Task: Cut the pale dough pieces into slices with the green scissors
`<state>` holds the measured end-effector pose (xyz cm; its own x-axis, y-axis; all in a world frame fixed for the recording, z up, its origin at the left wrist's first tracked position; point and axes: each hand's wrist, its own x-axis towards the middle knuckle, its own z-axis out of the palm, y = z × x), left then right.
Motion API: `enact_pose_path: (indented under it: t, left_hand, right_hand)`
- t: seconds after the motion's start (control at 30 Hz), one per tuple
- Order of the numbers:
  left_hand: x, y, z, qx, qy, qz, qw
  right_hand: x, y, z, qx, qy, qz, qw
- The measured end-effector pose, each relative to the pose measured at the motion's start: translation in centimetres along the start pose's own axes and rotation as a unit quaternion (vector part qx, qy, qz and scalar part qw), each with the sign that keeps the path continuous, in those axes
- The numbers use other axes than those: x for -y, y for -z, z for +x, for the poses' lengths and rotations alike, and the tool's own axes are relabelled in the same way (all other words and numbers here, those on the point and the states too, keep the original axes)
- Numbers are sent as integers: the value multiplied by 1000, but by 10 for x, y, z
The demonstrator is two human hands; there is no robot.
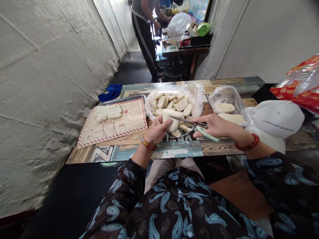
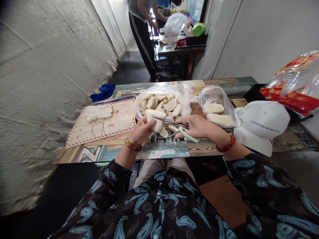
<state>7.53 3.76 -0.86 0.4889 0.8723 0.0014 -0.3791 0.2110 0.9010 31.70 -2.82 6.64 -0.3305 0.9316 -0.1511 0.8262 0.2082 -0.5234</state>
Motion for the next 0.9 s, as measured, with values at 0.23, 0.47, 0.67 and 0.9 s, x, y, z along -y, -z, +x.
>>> enact_pose_path:
  t: [0.23, 0.47, 0.67, 0.9]
  left_hand:
    - [3, 2, 1, 5, 10, -13, 1000]
    - [1, 5, 1, 13, 16, -40, 999]
    - [0, 7, 1, 8, -3, -44, 999]
    - [1, 7, 0, 19, -8, -42, 999]
  right_hand:
    - [-7, -7, -3, -45, 15, 4, 999]
    - [-6, -8, -4, -51, -16, 9, 999]
    - [-6, -9, -1, -43, -43, 12, 998]
    - [-13, -11, 4, 21, -33, 51, 998]
